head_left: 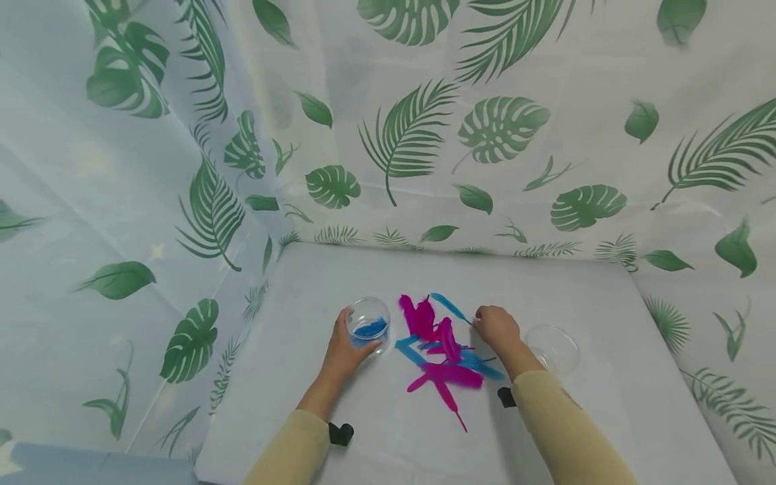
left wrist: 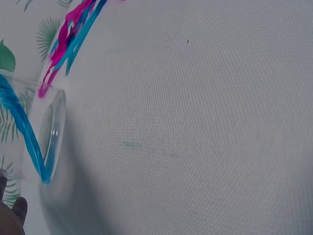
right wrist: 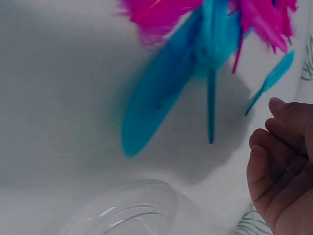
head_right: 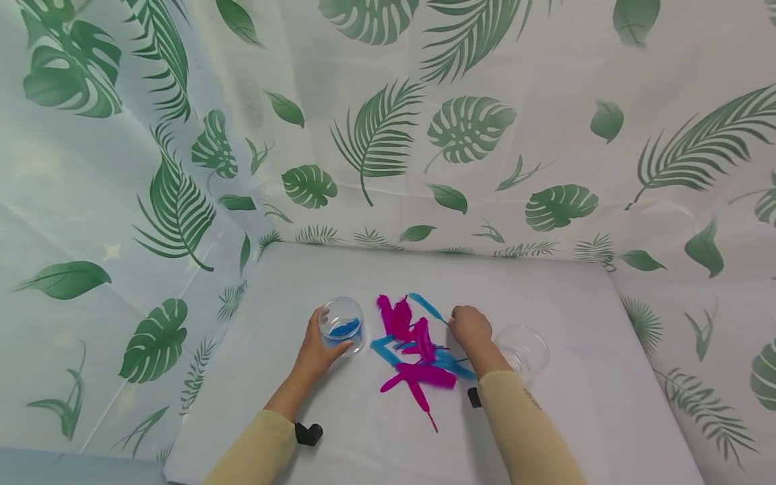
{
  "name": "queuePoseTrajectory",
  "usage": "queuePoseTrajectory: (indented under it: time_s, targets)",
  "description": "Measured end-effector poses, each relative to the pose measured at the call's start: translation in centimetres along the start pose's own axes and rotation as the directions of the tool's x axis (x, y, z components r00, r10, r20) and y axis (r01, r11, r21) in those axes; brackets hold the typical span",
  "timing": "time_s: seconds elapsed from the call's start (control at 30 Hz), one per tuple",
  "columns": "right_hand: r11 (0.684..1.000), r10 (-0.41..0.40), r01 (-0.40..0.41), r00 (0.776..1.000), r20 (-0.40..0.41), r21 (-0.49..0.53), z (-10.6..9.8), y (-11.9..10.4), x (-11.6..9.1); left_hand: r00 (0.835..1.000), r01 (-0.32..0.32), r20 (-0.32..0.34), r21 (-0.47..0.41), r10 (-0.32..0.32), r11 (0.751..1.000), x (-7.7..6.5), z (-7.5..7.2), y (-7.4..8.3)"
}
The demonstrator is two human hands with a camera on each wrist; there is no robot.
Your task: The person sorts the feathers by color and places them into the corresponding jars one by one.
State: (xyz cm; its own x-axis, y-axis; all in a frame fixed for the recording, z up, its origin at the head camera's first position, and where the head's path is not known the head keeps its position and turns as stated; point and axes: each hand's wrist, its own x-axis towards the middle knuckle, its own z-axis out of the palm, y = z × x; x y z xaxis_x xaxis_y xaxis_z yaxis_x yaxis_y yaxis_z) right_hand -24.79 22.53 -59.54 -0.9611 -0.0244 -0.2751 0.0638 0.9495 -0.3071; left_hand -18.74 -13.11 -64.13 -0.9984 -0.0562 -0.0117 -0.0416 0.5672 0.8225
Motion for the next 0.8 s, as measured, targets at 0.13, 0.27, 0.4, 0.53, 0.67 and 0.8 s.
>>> queuePoseTrajectory:
  time_s: [0.13, 0.27, 0.4, 0.53, 0.67, 0.8]
  targets:
    - [1.0, 0.006, -0.006, 1.0, -0.002, 0.012, 0.8, 0.6, 0.2, 1.0, 0.007, -0.001, 0.0, -0.007, 1.0, -0.1, -0.1, 0.1]
    - [1.0, -0.026, 0.026, 0.999, -0.046, -0.008, 1.7, 1.0, 0.2, 1.0, 0.015, 0.0, -0.002, -0.015, 1.0, -0.1, 0.0, 0.1]
    - [0.998, -0.053, 0.05, 0.994, -0.09, -0.033, 2.5, 1.3, 0.2, 1.0, 0.013, 0.0, 0.005, -0.013, 1.0, -0.1, 0.0, 0.1]
    - [0.998, -0.066, 0.064, 0.993, -0.098, -0.02, 3.0, 1.1, 0.2, 1.0, 0.014, 0.0, -0.002, -0.014, 1.0, -0.2, 0.1, 0.1]
    - [0.998, -0.065, 0.064, 0.992, -0.104, -0.014, 3.3, 1.0, 0.2, 1.0, 0.016, 0.002, 0.0, -0.016, 1.0, -0.3, 0.0, 0.1]
    - [0.999, -0.047, 0.046, 0.992, -0.119, -0.014, 3.4, 0.9, 0.4, 1.0, 0.002, -0.003, 0.004, -0.002, 1.0, -0.1, -0.1, 0.1]
